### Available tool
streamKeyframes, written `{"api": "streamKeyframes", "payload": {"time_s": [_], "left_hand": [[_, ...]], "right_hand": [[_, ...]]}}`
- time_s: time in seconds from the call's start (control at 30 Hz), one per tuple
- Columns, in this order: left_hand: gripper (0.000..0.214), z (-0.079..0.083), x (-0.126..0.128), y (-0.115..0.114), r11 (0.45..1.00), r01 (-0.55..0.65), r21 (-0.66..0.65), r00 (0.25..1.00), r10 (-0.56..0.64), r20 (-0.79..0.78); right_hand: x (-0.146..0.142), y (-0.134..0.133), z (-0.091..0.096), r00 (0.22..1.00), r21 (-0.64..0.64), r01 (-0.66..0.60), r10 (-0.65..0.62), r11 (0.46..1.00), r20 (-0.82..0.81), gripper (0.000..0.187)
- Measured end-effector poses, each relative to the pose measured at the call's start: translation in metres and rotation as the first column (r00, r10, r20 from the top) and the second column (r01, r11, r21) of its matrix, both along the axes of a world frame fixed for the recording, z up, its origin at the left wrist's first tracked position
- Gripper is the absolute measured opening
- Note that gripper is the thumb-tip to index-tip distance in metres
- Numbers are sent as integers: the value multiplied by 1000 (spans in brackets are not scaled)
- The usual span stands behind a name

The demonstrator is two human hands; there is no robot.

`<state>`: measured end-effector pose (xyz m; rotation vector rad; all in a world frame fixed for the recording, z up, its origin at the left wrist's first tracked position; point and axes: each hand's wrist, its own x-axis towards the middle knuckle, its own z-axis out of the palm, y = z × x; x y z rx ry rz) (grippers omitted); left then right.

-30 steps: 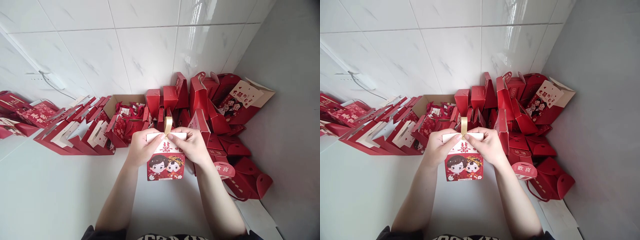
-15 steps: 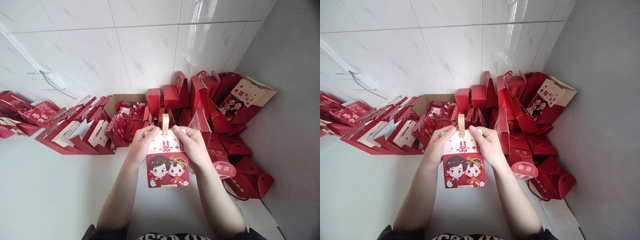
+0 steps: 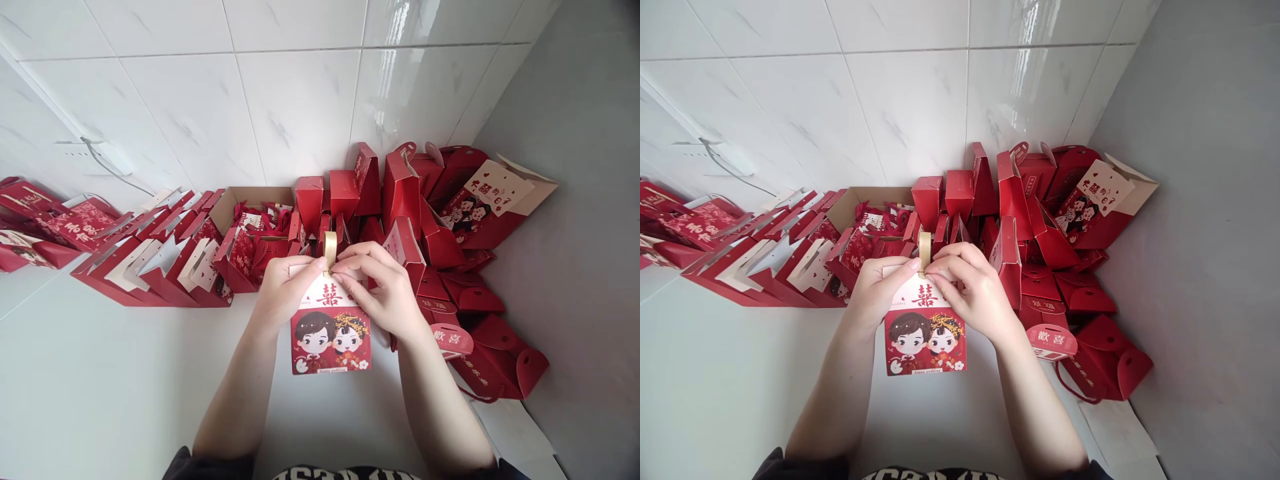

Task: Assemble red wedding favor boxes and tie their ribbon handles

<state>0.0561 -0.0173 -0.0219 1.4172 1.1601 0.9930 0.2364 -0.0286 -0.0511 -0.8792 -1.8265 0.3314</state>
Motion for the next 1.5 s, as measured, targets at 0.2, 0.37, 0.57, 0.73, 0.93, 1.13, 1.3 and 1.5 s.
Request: {"api": "streamKeyframes", "payload": {"time_s": [0.2, 0.37, 0.57, 0.73, 0.93, 1.13, 1.3, 1.5], "left_hand": [[39, 1, 1, 0, 1000, 14, 17, 999, -13, -50], [38, -3, 2, 0, 996, -4, 89, 995, 13, -98], [38, -7, 3, 2, 994, -15, 111, 997, 24, -79], [36, -11, 2, 3, 997, -19, 74, 1000, 19, -4], [27, -10, -1, 3, 987, 54, 154, 998, -52, -20], [23, -16, -2, 3, 954, 23, 300, 994, 10, -107], [23, -19, 0, 3, 918, -34, 395, 996, 62, -57], [36, -15, -5, 8, 964, 135, 230, 991, -136, -14]], "right_hand": [[0, -2, 1, 996, 31, 4, -7, 1000, 87, 11], [1, -1, -1, 986, 65, 50, -60, 997, 153, 10], [1, 0, 1, 989, 34, 24, -29, 999, 147, 10], [0, -3, 1, 999, -68, 38, -37, 997, 15, 10], [-4, -7, -3, 977, -151, 110, -135, 982, -164, 8], [-7, -9, -2, 977, -144, 93, -118, 985, -177, 11], [-10, -10, -1, 975, -141, 84, -111, 986, -191, 11], [-11, -8, -2, 940, -187, 104, -158, 977, -302, 10]]}}
